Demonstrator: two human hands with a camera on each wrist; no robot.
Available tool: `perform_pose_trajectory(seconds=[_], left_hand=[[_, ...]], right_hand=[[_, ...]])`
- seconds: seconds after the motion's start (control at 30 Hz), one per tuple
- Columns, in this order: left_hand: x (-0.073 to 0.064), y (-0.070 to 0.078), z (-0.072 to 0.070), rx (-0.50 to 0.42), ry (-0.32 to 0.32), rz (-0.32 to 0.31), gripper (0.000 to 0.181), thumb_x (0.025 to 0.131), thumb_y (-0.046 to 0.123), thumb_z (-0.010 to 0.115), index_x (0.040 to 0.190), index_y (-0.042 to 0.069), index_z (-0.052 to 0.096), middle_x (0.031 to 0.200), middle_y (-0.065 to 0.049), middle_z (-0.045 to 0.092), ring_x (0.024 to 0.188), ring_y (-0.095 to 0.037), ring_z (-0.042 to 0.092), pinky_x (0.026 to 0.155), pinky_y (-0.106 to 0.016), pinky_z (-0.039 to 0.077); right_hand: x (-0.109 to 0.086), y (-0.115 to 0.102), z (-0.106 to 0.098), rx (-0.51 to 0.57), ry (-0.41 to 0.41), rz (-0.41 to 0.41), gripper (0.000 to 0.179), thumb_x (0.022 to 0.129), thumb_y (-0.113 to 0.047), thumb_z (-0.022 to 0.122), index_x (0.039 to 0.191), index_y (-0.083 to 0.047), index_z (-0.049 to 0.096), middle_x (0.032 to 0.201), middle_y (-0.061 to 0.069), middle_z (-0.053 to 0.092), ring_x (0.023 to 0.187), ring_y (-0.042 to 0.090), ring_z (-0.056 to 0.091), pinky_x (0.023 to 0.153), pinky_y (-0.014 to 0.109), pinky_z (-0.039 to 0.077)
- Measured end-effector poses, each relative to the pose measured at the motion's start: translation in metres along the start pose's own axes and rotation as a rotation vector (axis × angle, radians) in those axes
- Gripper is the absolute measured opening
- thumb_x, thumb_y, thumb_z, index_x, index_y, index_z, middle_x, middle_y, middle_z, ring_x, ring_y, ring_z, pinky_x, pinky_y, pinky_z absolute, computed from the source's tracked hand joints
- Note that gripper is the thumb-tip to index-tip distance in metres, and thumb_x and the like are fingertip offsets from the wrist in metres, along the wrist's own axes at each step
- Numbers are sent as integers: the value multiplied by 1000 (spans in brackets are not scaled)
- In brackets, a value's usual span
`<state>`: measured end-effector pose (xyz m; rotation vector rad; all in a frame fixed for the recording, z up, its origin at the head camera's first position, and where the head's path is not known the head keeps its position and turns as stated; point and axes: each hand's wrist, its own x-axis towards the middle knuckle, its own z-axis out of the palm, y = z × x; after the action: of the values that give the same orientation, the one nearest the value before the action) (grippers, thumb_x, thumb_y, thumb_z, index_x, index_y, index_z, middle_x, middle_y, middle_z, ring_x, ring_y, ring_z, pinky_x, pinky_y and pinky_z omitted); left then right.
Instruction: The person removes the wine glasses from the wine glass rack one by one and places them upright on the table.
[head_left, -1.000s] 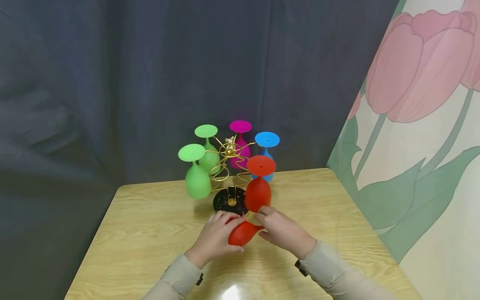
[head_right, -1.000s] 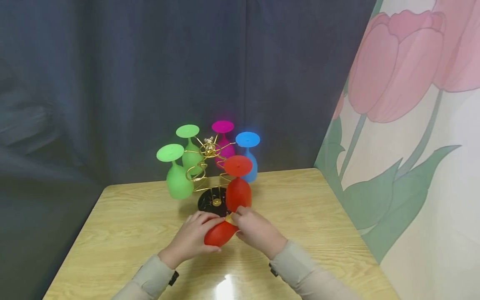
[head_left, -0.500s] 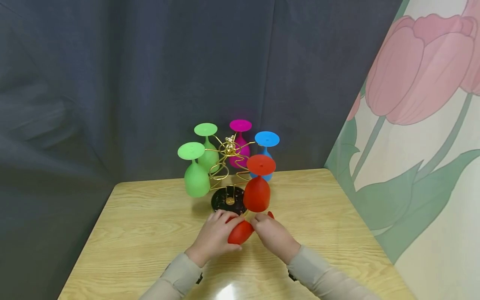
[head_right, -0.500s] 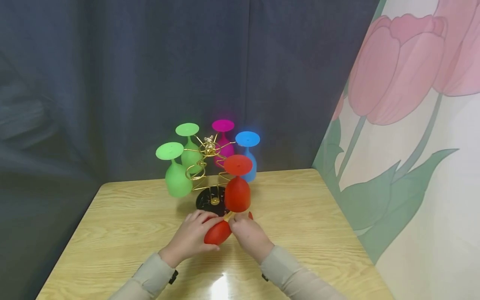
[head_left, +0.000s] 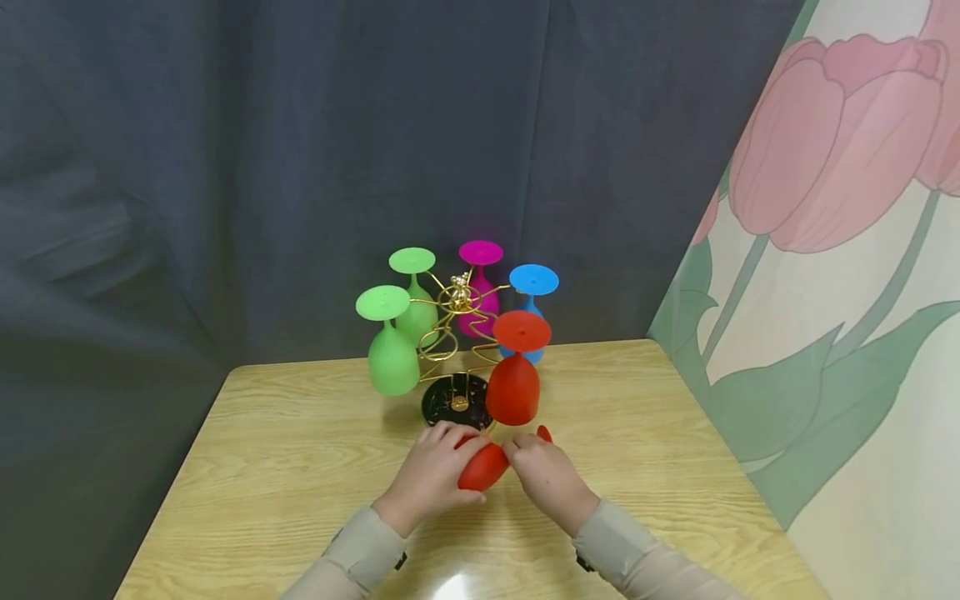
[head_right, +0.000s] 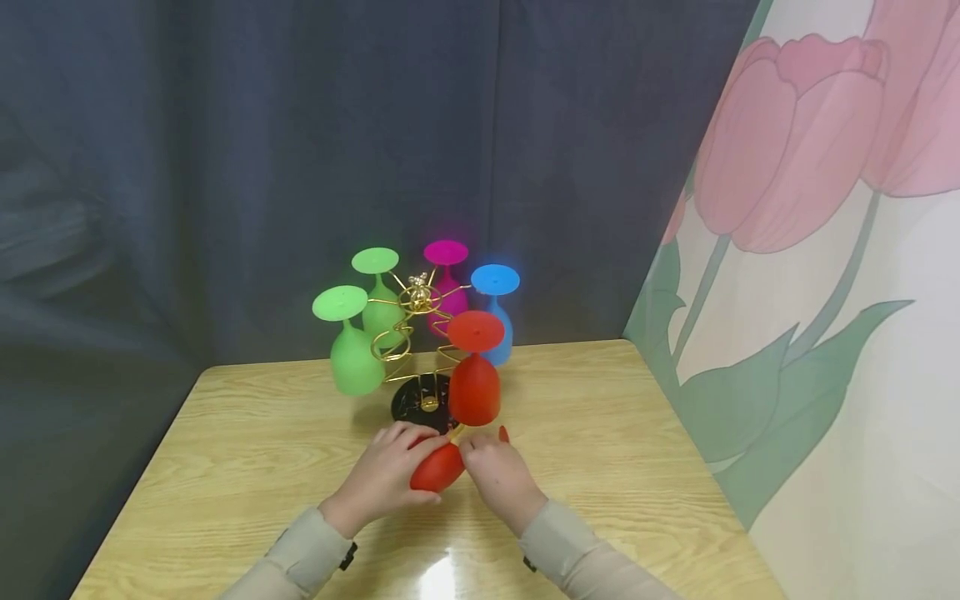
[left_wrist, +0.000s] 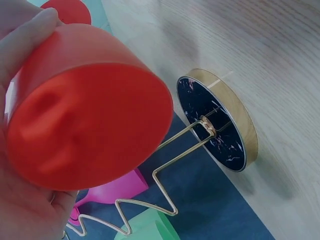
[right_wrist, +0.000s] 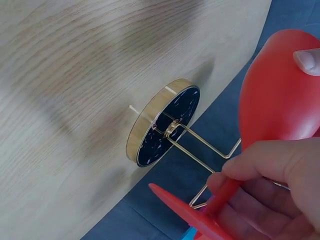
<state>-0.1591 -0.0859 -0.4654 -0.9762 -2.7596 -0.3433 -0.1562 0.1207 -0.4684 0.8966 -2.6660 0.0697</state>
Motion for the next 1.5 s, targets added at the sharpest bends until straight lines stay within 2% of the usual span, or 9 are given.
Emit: perform_pose_trajectory(seconds=[0.2, 0.33, 0.57, 0.7, 0.87, 1.03, 1.23, 1.37, 1.5], left_hand=[[2, 1, -3, -24, 7, 11, 66, 79, 54, 83, 133, 21, 65, 132, 0, 61, 115, -21, 52, 102, -44, 45], [3, 1, -5, -55, 68, 36, 53, 85, 50, 79, 128, 22, 67, 128, 1, 63, 114, -20, 54, 100, -44, 47], [7, -3, -18, -75, 251, 85, 36, 91, 38, 75, 117, 15, 72, 118, -3, 66, 110, -23, 59, 100, -46, 49], [12, -8, -30, -101, 406, 97, 31, 93, 30, 74, 116, 10, 70, 114, -6, 65, 106, -24, 62, 95, -45, 53], [20, -16, -46, -150, 633, 118, 31, 102, 29, 60, 116, 2, 65, 109, -14, 62, 98, -28, 63, 84, -42, 56], [28, -23, -64, -189, 748, 110, 35, 106, 29, 50, 117, -2, 62, 112, -19, 58, 101, -33, 59, 88, -44, 53], [40, -30, -92, -267, 769, 39, 27, 97, 11, 61, 119, -5, 59, 116, -22, 55, 106, -36, 53, 90, -46, 49], [54, -35, -112, -345, 711, -40, 30, 95, 6, 65, 123, -5, 58, 122, -23, 52, 110, -35, 52, 93, -46, 48], [75, -40, -126, -437, 636, -97, 33, 96, 4, 65, 127, -4, 59, 126, -21, 52, 114, -33, 54, 95, -41, 52]], right_hand=[[-1, 4, 3, 41, 64, 32, 25, 75, 9, 81, 96, -3, 74, 86, 6, 70, 75, 20, 68, 62, 29, 60], [-3, 7, 4, 81, 70, 60, 26, 71, 12, 80, 91, -4, 72, 82, 4, 67, 74, 19, 66, 59, 29, 58], [-7, 14, 2, 156, 47, 157, 25, 72, 12, 76, 86, -7, 68, 75, 0, 59, 67, 16, 58, 52, 27, 52], [-10, 21, 1, 206, 63, 215, 24, 73, 11, 70, 85, -9, 66, 73, -4, 54, 65, 13, 52, 50, 24, 46], [-18, 31, 1, 245, 119, 265, 25, 72, 10, 67, 87, -10, 67, 75, -5, 55, 66, 10, 51, 52, 24, 44], [-27, 42, 3, 299, 176, 300, 26, 72, 8, 69, 91, -10, 71, 79, -5, 59, 66, 10, 52, 53, 24, 46], [-40, 57, 6, 403, 237, 333, 27, 72, 9, 76, 93, -8, 72, 83, -2, 65, 71, 12, 58, 63, 28, 55], [-49, 67, 6, 507, 275, 367, 29, 71, 11, 80, 91, -8, 71, 85, -1, 68, 73, 12, 61, 66, 29, 58], [-54, 77, 5, 635, 284, 447, 30, 74, 13, 77, 95, -8, 71, 89, 1, 71, 77, 18, 67, 70, 28, 59]])
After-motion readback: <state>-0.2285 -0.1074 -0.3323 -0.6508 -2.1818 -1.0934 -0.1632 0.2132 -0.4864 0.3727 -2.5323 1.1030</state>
